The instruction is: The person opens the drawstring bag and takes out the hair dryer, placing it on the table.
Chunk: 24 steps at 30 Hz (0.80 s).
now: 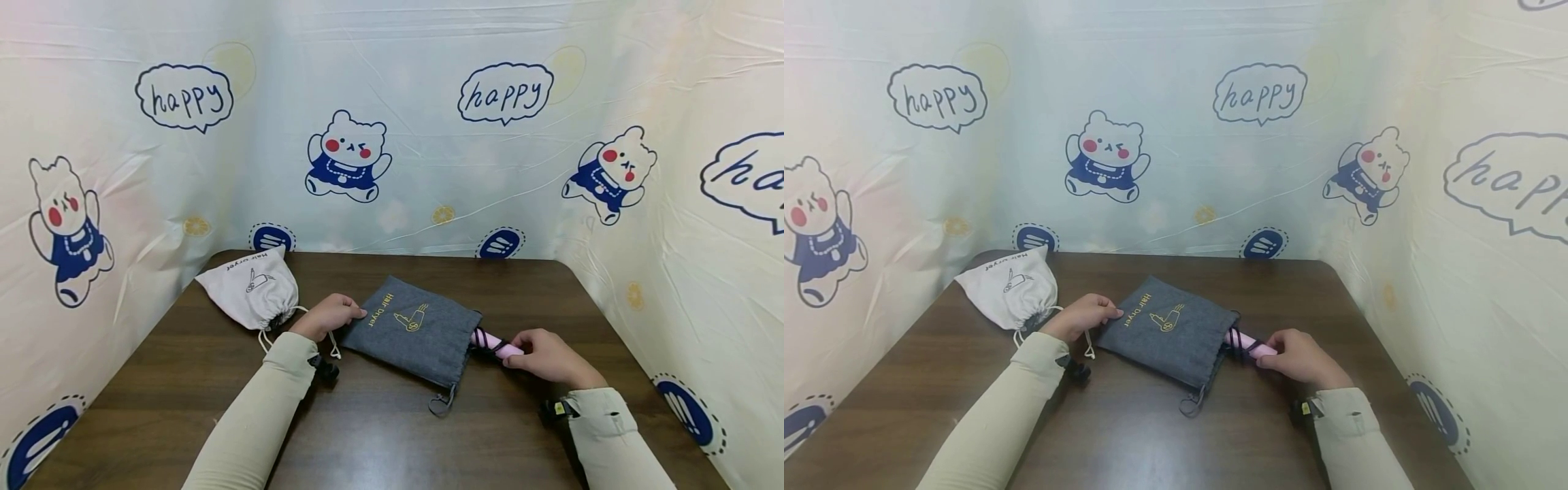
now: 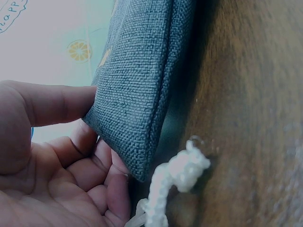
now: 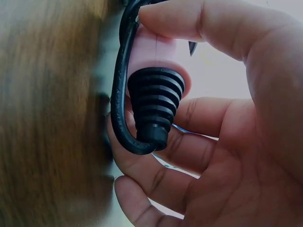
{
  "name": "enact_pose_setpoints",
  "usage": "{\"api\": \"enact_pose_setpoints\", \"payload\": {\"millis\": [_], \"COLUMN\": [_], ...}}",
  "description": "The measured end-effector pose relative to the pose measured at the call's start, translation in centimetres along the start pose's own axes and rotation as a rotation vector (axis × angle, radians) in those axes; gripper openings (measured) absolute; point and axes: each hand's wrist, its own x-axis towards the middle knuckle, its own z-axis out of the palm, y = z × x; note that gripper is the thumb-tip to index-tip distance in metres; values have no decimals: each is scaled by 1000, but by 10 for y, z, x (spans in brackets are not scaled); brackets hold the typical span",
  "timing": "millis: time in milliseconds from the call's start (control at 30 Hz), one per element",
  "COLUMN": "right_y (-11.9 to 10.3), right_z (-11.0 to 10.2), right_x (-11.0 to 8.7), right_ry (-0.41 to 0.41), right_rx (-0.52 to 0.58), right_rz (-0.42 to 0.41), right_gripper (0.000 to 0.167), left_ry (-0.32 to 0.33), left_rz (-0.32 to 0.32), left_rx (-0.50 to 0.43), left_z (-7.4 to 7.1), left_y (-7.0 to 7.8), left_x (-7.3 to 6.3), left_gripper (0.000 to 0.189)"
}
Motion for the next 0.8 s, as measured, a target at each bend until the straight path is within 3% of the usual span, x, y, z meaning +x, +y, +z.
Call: {"api": "enact_pose_setpoints", "payload": {"millis": [800], "right_y": [3], "right_z": [-4], "right_x": [-1], "right_ry": [-34], "right_rx": [18], "right_rz": [17], "right_gripper": [34], "left_ry": [-5], "left_rz": [-1], "left_rx": [-7], "left_z": [0], "left_y": [1], "left_x": [-1], "left_gripper": [25]}}
